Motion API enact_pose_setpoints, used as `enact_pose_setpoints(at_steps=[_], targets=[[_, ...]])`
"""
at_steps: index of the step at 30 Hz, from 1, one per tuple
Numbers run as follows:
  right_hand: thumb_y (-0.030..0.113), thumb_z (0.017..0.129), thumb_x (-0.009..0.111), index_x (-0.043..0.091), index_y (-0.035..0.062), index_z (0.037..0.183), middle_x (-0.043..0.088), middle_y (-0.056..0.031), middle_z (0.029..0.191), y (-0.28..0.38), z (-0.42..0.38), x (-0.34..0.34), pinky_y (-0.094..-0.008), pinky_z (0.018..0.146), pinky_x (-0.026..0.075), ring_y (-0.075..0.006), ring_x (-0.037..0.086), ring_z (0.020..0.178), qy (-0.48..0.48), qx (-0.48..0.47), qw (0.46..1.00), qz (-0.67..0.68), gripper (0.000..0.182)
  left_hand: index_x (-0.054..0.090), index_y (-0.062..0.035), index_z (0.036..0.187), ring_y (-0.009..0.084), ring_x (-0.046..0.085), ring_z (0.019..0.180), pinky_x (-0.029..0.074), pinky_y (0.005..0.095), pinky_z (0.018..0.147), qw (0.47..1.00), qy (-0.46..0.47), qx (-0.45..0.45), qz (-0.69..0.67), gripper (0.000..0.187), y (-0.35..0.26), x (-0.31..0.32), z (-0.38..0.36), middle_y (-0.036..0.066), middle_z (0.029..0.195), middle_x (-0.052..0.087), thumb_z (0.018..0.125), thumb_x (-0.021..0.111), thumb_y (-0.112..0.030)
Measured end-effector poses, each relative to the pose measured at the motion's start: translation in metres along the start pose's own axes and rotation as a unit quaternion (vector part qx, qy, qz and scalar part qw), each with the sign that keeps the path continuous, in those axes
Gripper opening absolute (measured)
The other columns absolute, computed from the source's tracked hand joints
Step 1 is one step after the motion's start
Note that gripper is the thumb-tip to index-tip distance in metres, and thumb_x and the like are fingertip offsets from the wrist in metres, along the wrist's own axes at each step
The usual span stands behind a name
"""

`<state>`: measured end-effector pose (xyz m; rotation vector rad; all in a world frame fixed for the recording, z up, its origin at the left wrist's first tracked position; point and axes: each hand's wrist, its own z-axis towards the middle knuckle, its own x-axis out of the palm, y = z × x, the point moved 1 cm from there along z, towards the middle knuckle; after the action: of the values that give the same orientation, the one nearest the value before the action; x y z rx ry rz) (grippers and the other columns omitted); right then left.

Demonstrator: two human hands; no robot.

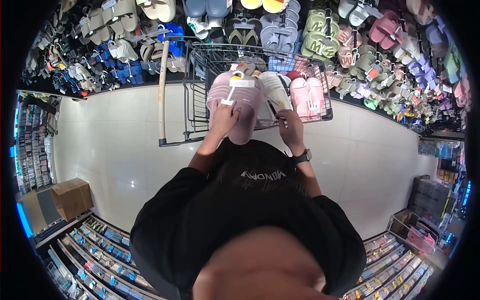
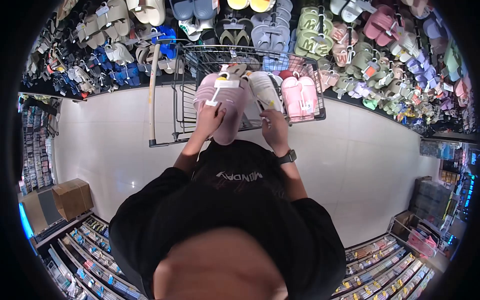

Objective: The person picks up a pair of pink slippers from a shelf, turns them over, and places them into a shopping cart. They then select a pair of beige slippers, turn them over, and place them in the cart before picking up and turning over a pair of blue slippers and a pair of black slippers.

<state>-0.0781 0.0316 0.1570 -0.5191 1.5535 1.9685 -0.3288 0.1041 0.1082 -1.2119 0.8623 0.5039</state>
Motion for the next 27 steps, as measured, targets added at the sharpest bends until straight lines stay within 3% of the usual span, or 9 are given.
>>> enact_pose_setpoints(at_steps=[2,3,6,9,12,15,21,24,27], targets=[[0.003,0.076,0.061,0.066,0.0052,0.096,0.065,-0.0125,0.094,-0.020,-0.004,0.019,-0.0433,0.080,0.050,-0.0344,0.061,0.092,0.100,0.034,0.992,-0.067,0.021,0.065,-0.0027,0.098,0.0407,0.060,0.097,0.027,0.0600,0.103,0.999,0.014,-0.032,0.020,0.028,0.029,0.003,0.005,0.022,0.097,0.065,0.085,0.061,-0.027],[0.015,0.079,0.062,0.065,0.0034,0.101,0.066,-0.0159,0.098,-0.028,-0.010,0.028,-0.0450,0.083,0.050,-0.0357,0.062,0.093,0.164,0.067,0.974,-0.138,0.025,0.065,-0.0026,0.096,0.0409,0.060,0.096,0.027,0.0597,0.103,0.998,0.028,-0.040,0.033,0.029,0.040,0.005,0.011,0.022,0.096,0.065,0.085,0.060,-0.029],[0.022,0.080,0.064,0.064,0.0018,0.108,0.066,-0.0182,0.105,-0.033,-0.027,0.044,-0.0442,0.085,0.050,-0.0351,0.062,0.098,0.328,0.172,0.903,-0.216,0.034,0.066,-0.0020,0.092,0.0415,0.061,0.093,0.027,0.0605,0.102,0.994,0.073,-0.058,0.056,0.033,0.072,0.028,0.028,0.021,0.092,0.066,0.086,0.058,-0.033],[0.028,0.082,0.064,0.062,0.0017,0.114,0.065,-0.0204,0.108,-0.043,-0.042,0.058,-0.0431,0.086,0.050,-0.0357,0.062,0.101,0.346,0.176,0.909,-0.154,0.041,0.067,-0.0010,0.092,0.0430,0.058,0.100,0.029,0.0599,0.100,0.998,0.010,-0.059,-0.024,0.036,0.079,0.059,0.037,0.025,0.100,0.064,0.086,0.055,-0.035],[0.028,0.082,0.064,0.062,0.0016,0.116,0.066,-0.0209,0.106,-0.033,-0.042,0.053,-0.0429,0.088,0.050,-0.0361,0.062,0.100,0.335,0.229,0.908,-0.106,0.043,0.065,-0.0021,0.100,0.0445,0.053,0.109,0.032,0.0596,0.098,0.987,0.113,-0.110,-0.038,0.036,0.086,0.080,0.039,0.026,0.108,0.061,0.086,0.054,-0.033],[0.029,0.082,0.064,0.062,0.0016,0.116,0.067,-0.0208,0.104,-0.044,-0.045,0.047,-0.0419,0.089,0.050,-0.0357,0.063,0.099,0.293,0.231,0.918,-0.133,0.043,0.061,-0.0045,0.111,0.0434,0.053,0.110,0.033,0.0595,0.098,0.989,0.115,-0.074,0.049,0.038,0.112,0.118,0.026,0.024,0.111,0.060,0.084,0.055,-0.030],[0.027,0.081,0.066,0.062,0.0006,0.116,0.067,-0.0222,0.104,-0.094,-0.048,0.034,-0.0413,0.086,0.050,-0.0362,0.064,0.097,0.282,0.276,0.912,-0.112,0.044,0.057,-0.0103,0.118,0.0394,0.059,0.107,0.036,0.0585,0.098,0.973,0.182,-0.124,0.063,0.042,0.120,0.091,0.024,0.020,0.113,0.062,0.083,0.057,-0.032],[0.026,0.080,0.067,0.062,0.0005,0.115,0.067,-0.0223,0.102,-0.128,-0.044,0.035,-0.0421,0.085,0.050,-0.0365,0.064,0.097,0.288,0.266,0.910,-0.135,0.043,0.059,-0.0104,0.114,0.0378,0.058,0.110,0.042,0.0537,0.094,0.940,0.249,-0.233,0.022,0.039,0.118,0.073,0.013,0.019,0.116,0.062,0.084,0.055,-0.034],[0.026,0.080,0.068,0.063,0.0007,0.113,0.067,-0.0218,0.105,-0.152,-0.033,0.040,-0.0428,0.085,0.051,-0.0359,0.064,0.098,0.242,0.209,0.938,-0.131,0.042,0.062,-0.0098,0.114,0.0365,0.060,0.108,0.046,0.0468,0.093,0.928,0.293,-0.230,0.013,0.040,0.122,0.060,-0.022,0.018,0.116,0.064,0.084,0.055,-0.036]])
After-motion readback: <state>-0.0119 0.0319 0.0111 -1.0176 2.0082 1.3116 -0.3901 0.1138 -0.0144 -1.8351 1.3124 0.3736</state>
